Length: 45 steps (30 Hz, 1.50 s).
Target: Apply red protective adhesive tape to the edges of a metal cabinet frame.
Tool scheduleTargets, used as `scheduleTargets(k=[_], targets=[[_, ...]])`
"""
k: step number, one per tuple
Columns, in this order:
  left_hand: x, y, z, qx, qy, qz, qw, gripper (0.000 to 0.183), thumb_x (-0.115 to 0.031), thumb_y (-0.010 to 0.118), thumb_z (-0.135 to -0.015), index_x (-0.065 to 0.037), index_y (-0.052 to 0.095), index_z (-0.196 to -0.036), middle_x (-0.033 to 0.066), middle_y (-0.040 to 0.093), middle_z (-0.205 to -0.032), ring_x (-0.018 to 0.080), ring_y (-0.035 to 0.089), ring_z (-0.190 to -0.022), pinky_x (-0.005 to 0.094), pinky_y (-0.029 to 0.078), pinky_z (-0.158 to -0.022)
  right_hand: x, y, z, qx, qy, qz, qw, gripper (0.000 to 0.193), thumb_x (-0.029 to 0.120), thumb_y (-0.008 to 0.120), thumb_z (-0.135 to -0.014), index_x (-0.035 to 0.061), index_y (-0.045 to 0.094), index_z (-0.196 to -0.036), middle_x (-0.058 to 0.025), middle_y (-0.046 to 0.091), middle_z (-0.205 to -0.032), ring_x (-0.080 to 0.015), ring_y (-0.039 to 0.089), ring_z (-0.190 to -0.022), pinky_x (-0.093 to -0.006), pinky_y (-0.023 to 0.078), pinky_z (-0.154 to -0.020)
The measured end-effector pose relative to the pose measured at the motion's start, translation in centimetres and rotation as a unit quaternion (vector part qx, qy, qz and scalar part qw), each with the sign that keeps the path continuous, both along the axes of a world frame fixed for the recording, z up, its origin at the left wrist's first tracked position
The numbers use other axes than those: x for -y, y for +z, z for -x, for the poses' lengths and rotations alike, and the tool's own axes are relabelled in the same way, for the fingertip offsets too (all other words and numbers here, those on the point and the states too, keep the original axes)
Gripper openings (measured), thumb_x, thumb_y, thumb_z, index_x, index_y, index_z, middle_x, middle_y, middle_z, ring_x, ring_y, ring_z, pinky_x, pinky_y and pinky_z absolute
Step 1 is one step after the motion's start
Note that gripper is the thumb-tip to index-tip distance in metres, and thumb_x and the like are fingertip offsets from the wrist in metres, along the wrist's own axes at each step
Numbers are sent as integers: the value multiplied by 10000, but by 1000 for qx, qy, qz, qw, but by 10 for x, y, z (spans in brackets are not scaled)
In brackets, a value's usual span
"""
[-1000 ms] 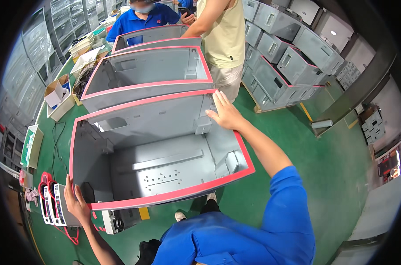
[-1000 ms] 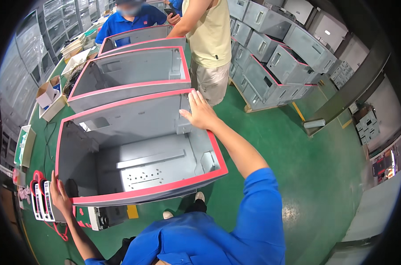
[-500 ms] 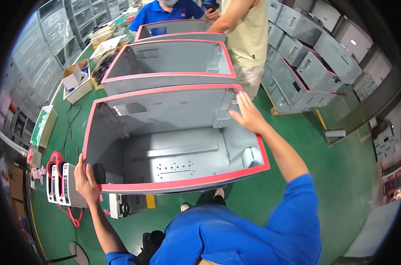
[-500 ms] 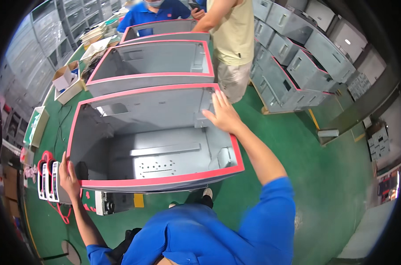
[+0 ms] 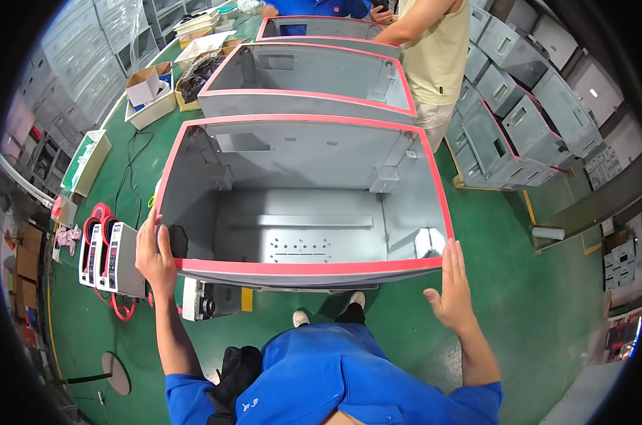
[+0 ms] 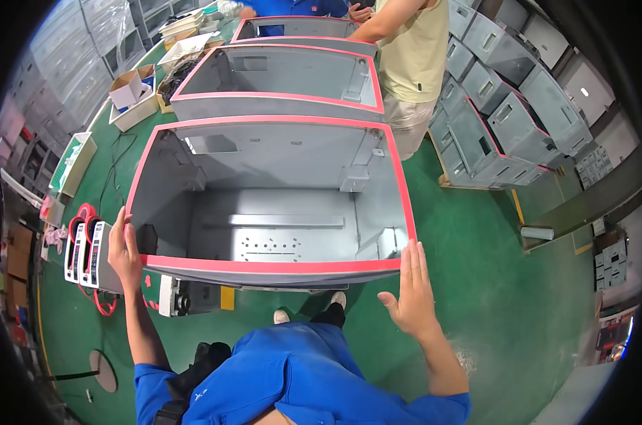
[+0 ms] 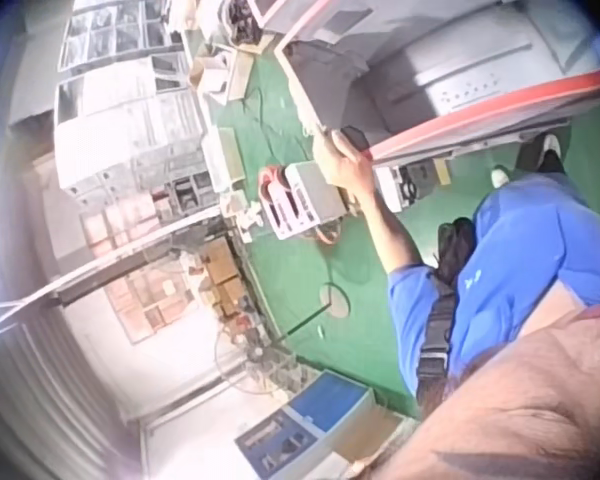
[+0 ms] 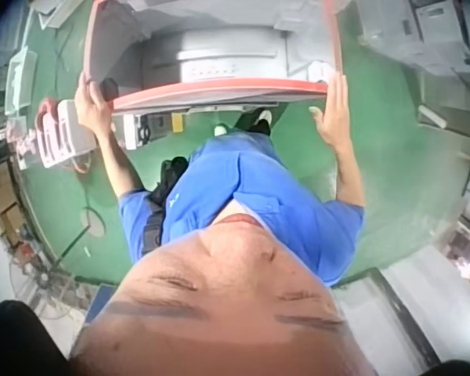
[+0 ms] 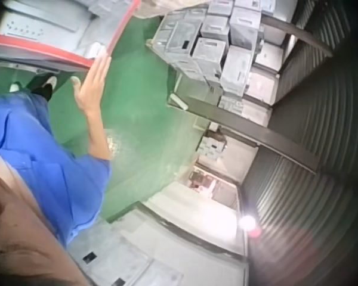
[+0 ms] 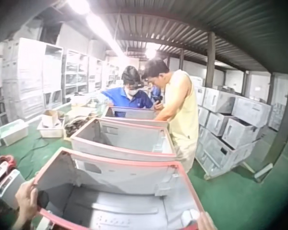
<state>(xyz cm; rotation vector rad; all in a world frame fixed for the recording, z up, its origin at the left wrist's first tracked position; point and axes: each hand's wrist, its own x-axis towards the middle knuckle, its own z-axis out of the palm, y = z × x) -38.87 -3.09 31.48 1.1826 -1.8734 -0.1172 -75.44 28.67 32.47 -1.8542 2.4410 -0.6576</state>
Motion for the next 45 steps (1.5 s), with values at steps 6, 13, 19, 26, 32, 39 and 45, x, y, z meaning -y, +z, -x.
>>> scheduleTargets(k=[6, 13, 19, 26, 32, 39, 45], targets=[[3, -11, -16, -68, -23, 17, 997, 317, -79, 496, -894, -36, 512, -1207, 128, 549, -1134, 215, 555, -1009, 312, 427, -865, -2, -5, -9, 33, -57, 70, 995, 691, 494, 322, -912, -55, 289, -1329, -222, 315, -1371, -371, 275, -1288, -408, 235, -1049], [14, -28, -13, -249, -44, 8, 968, 269, -38, 458, -902, 40, 521, -1151, 130, 561, -1095, 184, 561, -991, 292, 439, -862, 23, -8, 3, 117, -98, 121, 981, 631, 440, 313, -936, -48, 290, -1335, -179, 336, -1378, -309, 291, -1294, -375, 230, -1049], [16, -33, -16, -248, -35, 31, 968, 275, -57, 439, -901, 65, 521, -1134, 148, 587, -1050, 195, 576, -959, 299, 440, -865, 52, -3, 19, 243, -81, 167, 952, 519, 300, 309, -956, -49, 285, -1339, -154, 323, -1392, -250, 293, -1296, -329, 205, -1058], [24, -32, -15, -260, -42, 36, 964, 287, -71, 410, -896, 72, 534, -1111, 170, 594, -987, 213, 578, -930, 327, 455, -855, 54, -18, 14, 231, -119, 207, 943, 444, 174, 306, -944, -74, 325, -1312, -170, 348, -1375, -256, 320, -1284, -341, 221, -1053], [33, -32, -13, -276, -48, 24, 960, 292, -106, 392, -923, 78, 547, -1089, 148, 605, -926, 199, 589, -899, 329, 464, -850, 57, -20, 8, 195, -123, 226, 946, 423, 135, 318, -931, -77, 351, -1295, -178, 375, -1356, -262, 337, -1276, -347, 236, -1051], [35, -34, -15, -276, -49, 13, 960, 309, -115, 362, -926, 77, 551, -1079, 148, 607, -925, 199, 587, -874, 330, 460, -845, 58, -18, 8, 193, -123, 235, 945, 413, 105, 335, -921, -75, 358, -1291, -183, 384, -1348, -266, 355, -1264, -347, 261, -1041], [40, -42, -18, -274, -48, -9, 961, 364, -170, 322, -943, 88, 546, -1071, 149, 589, -931, 209, 571, -903, 340, 443, -867, 48, -18, 15, 184, -99, 227, 951, 451, 205, 368, -934, -71, 357, -1290, -209, 362, -1353, -307, 362, -1255, -356, 280, -1029]])
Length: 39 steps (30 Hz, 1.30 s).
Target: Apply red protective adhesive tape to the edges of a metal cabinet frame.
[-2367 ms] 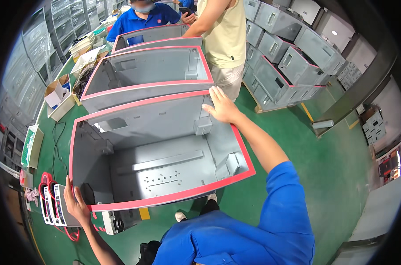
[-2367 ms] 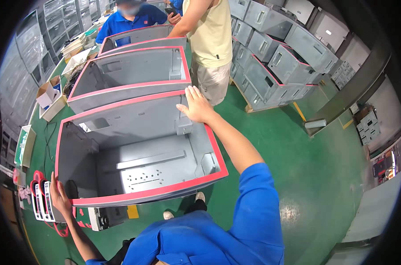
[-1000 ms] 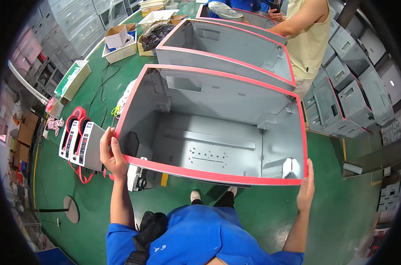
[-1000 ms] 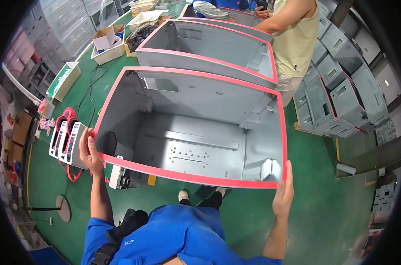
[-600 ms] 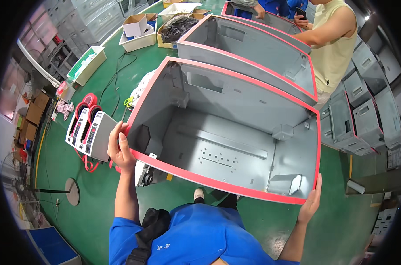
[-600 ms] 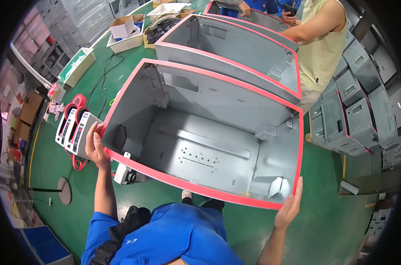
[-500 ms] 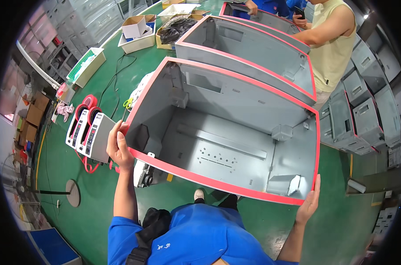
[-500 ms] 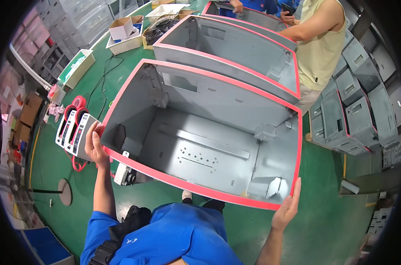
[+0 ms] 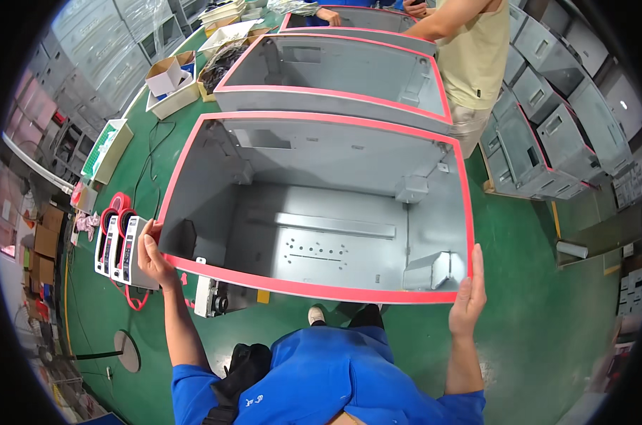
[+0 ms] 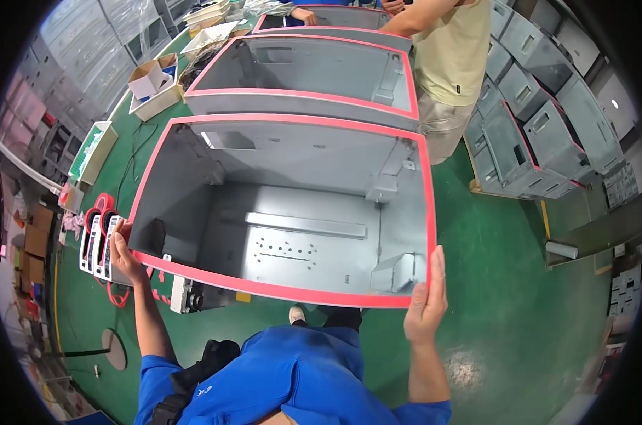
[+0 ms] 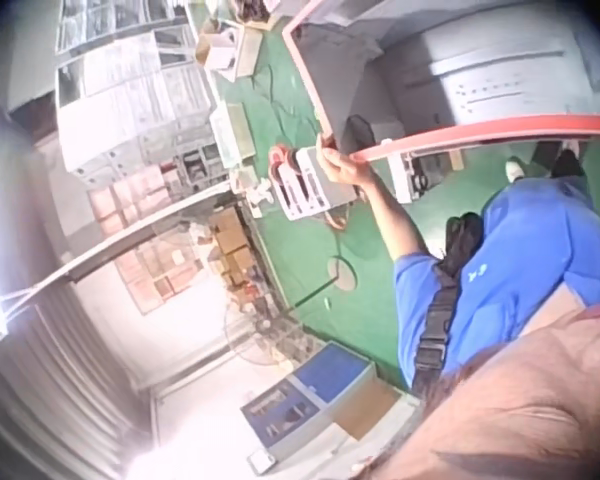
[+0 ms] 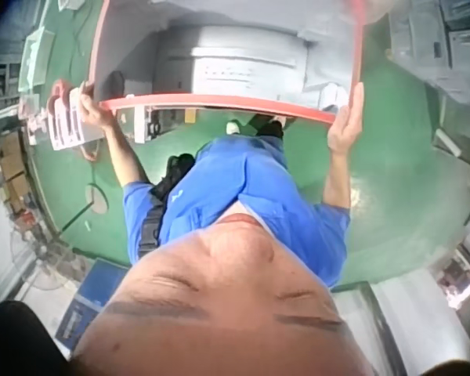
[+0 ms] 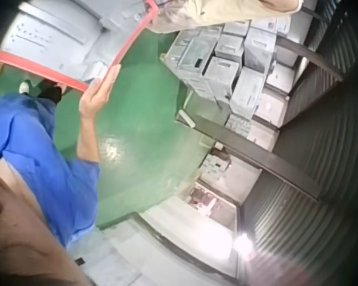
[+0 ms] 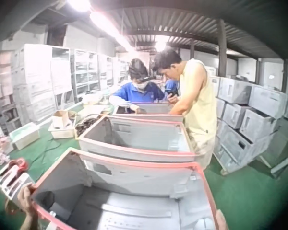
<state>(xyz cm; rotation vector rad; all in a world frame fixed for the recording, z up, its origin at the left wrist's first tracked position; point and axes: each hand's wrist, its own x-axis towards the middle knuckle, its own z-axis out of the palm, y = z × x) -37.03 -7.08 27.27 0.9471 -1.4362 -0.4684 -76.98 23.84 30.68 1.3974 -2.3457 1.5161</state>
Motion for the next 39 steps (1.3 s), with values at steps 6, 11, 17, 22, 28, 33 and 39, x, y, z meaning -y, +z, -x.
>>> scheduleTargets(k=[6, 11, 17, 22, 28, 33, 39], targets=[[-3, 0, 1, 74, 74, 14, 994, 384, -203, 309, -963, 71, 549, -1083, 146, 578, -1044, 210, 549, -977, 321, 403, -907, -14, 3, 41, 20, 123, 43, 991, 571, 350, 417, -916, -76, 345, -1289, -242, 443, -1271, -378, 444, -1173, -404, 358, -973], [-24, 1, 5, 197, 246, -44, 948, 352, -195, 458, -917, 44, 507, -1171, 146, 497, -1212, 238, 448, -1134, 335, 316, -977, 10, 0, 125, -119, 280, 41, 952, 463, 353, 491, -872, -46, 548, -1099, -179, 562, -1129, -362, 520, -1065, -429, 411, -899], [-105, 6, 92, 206, 287, -47, 934, 380, -127, 550, -863, 23, 480, -1205, 138, 482, -1242, 241, 417, -1180, 335, 287, -1010, 69, -12, 178, -211, 478, 97, 847, 478, 397, 418, -902, -14, 547, -1110, -175, 532, -1161, -323, 477, -1133, -445, 354, -972], [-188, 40, 232, 294, 269, -98, 912, 391, -122, 550, -855, -32, 476, -1228, 141, 438, -1287, 272, 342, -1253, 360, 235, -1043, 75, -30, 185, -200, 484, 142, 840, 455, 397, 358, -927, 42, 561, -1126, -137, 539, -1160, -279, 463, -1151, -417, 307, -1017], [-221, 48, 315, 370, 232, -144, 888, 389, -172, 548, -861, -38, 483, -1220, 136, 437, -1289, 297, 321, -1271, 382, 241, -1045, 80, -42, 191, -162, 516, 168, 824, 426, 383, 351, -931, 89, 556, -1161, -90, 532, -1189, -223, 430, -1185, -384, 246, -1058], [-219, 49, 320, 348, 252, -166, 888, 394, -202, 553, -861, -30, 489, -1211, 138, 475, -1251, 290, 353, -1253, 382, 260, -1036, 89, -48, 197, -128, 548, 188, 805, 394, 357, 376, -925, 108, 564, -1165, -48, 538, -1190, -182, 437, -1175, -364, 235, -1066], [-220, 51, 318, 367, 251, -195, 874, 413, -239, 574, -846, -33, 504, -1197, 132, 492, -1234, 287, 379, -1235, 385, 271, -1031, 98, -48, 201, -100, 582, 202, 781, 378, 307, 402, -911, 97, 545, -1191, -37, 513, -1229, -164, 409, -1203, -347, 243, -1064]])
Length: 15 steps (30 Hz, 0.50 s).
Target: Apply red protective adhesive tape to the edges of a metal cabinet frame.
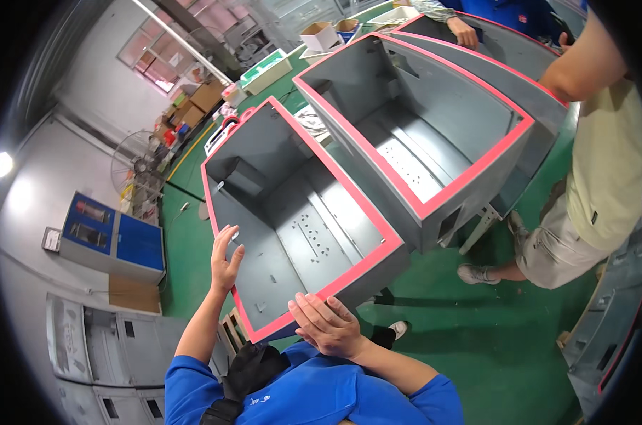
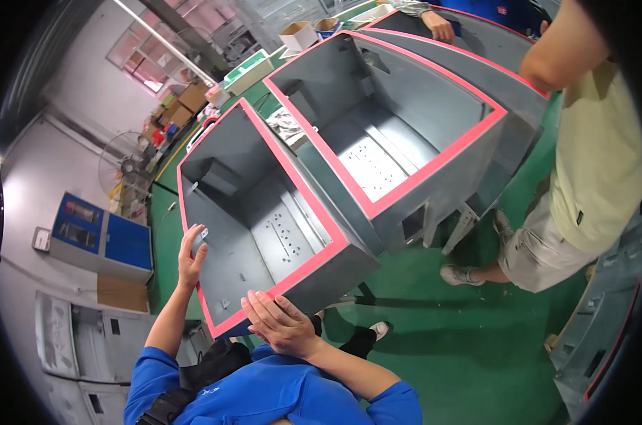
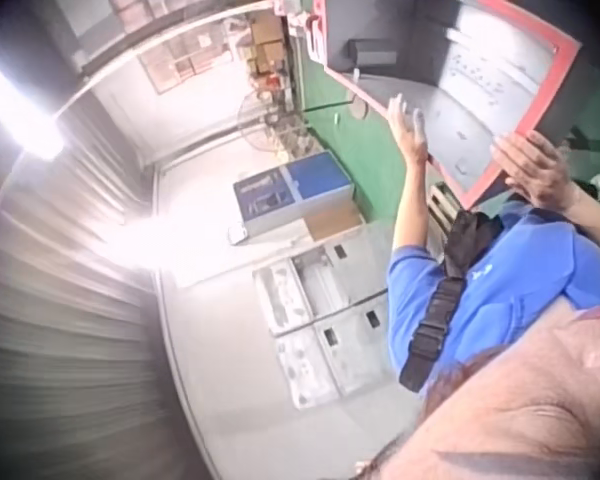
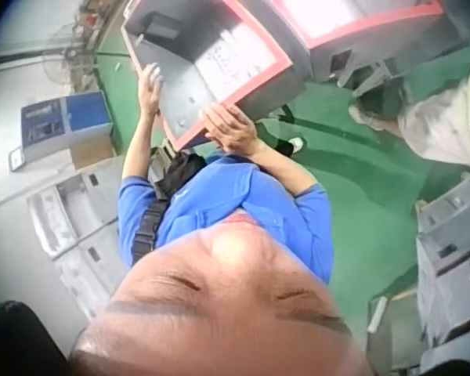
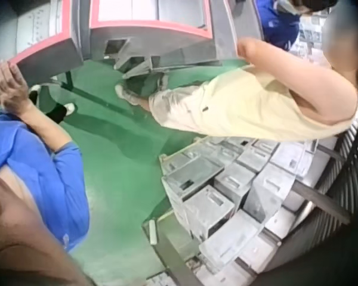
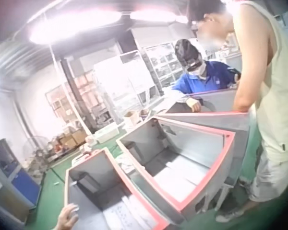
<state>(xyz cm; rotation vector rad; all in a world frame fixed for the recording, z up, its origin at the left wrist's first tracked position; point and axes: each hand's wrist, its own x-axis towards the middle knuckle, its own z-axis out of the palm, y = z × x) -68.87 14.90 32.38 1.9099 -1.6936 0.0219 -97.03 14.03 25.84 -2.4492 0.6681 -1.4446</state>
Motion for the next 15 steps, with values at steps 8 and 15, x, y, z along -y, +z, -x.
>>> scheduleTargets(k=[8, 15], targets=[[3, 7, 8, 8, -5, -29, 1000, 444, -283, 597, -827, -37, 510, -1187, 98, 527, -1209, 281, 395, -1224, 388, 286, -1024, 5, 0, 3, -11, 23, 3, 1000, 379, 286, 394, -910, 96, 531, -1208, -35, 506, -1249, -154, 399, -1219, -353, 193, -1079], [3, 7, 10, -8, -6, -28, 1000, 455, -293, 610, -815, -31, 514, -1175, 98, 554, -1171, 273, 417, -1207, 380, 302, -1014, 7, 0, 5, -18, 31, 12, 999, 364, 288, 395, -906, 96, 554, -1171, -38, 521, -1238, -161, 427, -1200, -363, 195, -1074]])
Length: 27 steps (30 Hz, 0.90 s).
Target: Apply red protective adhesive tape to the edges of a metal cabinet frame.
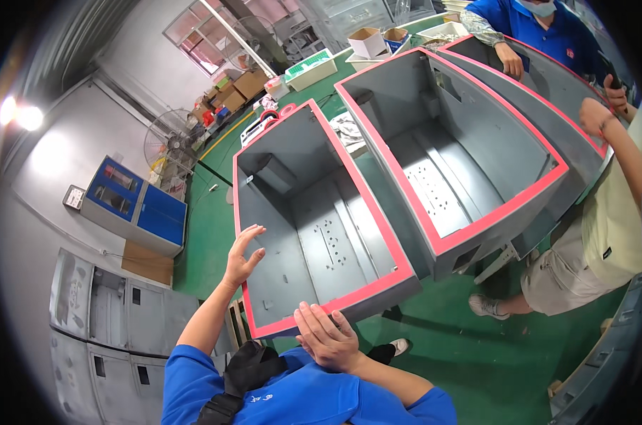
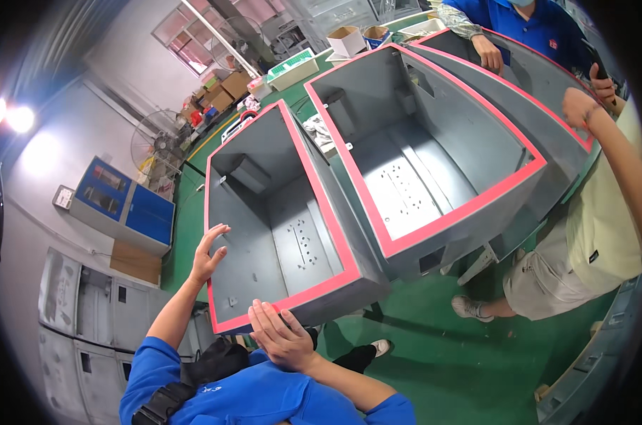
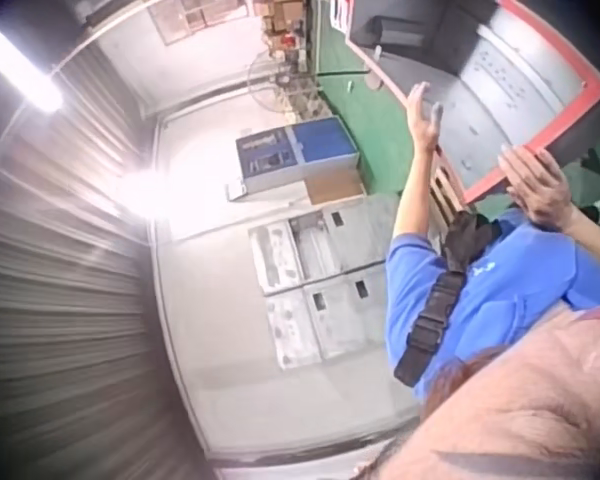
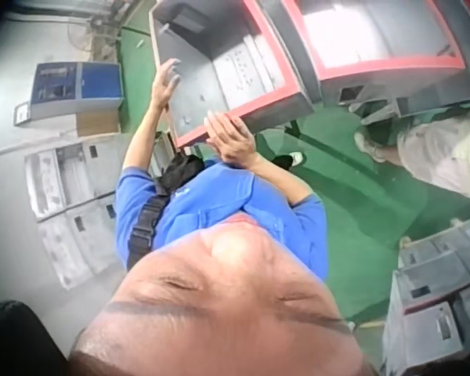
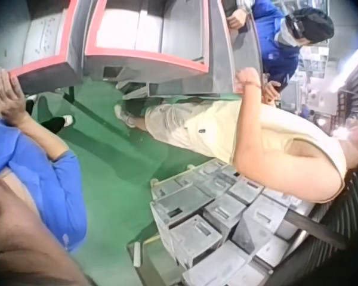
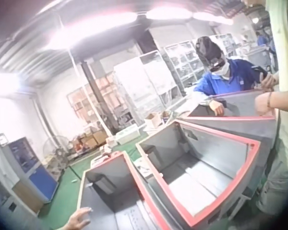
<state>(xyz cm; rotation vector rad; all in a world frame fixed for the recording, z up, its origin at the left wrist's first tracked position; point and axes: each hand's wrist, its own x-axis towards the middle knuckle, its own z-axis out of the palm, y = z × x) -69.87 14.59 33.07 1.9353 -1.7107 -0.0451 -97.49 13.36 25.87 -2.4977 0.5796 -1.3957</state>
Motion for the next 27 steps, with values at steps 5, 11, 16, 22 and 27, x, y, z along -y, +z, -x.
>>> scheduleTargets(k=[5, 11, 16, 22, 27], targets=[[-1, 2, 2, -2, 3, 3, 1000, 456, -295, 613, -807, -37, 519, -1171, 96, 571, -1143, 272, 442, -1184, 378, 318, -1000, 1, 4, 2, -23, -3, 4, 1000, 369, 308, 411, -898, 103, 558, -1168, -37, 524, -1238, -170, 436, -1193, -360, 209, -1067], [-1, 4, 2, 60, -4, -10, 998, 441, -305, 609, -805, -82, 528, -1176, 104, 575, -1123, 282, 462, -1157, 385, 334, -983, 15, 6, 16, -56, -43, 9, 997, 371, 331, 399, -907, 118, 569, -1159, -48, 531, -1229, -222, 449, -1180, -403, 207, -1061], [0, -5, -5, 105, -15, -11, 994, 425, -329, 598, -810, -115, 539, -1173, 119, 574, -1114, 287, 490, -1112, 394, 347, -965, 45, 4, 36, -67, -149, 6, 987, 396, 307, 394, -915, 39, 556, -1157, -126, 532, -1214, -302, 443, -1186, -446, 222, -1048], [-1, -4, -8, 120, -54, 6, 991, 348, -299, 556, -838, -106, 570, -1128, 102, 592, -1066, 268, 532, -1027, 392, 356, -939, 82, 17, 41, 31, -225, -46, 973, 437, 255, 383, -933, -73, 453, -1214, -231, 463, -1247, -391, 434, -1165, -452, 343, -973], [-1, -7, -15, 78, -87, 39, 992, 303, -267, 546, -846, -103, 585, -1098, 83, 606, -1024, 236, 556, -969, 380, 345, -943, 70, 25, 25, -33, -323, -40, 945, 393, 184, 420, -912, -62, 458, -1217, -221, 456, -1260, -381, 414, -1187, -446, 317, -1001]])
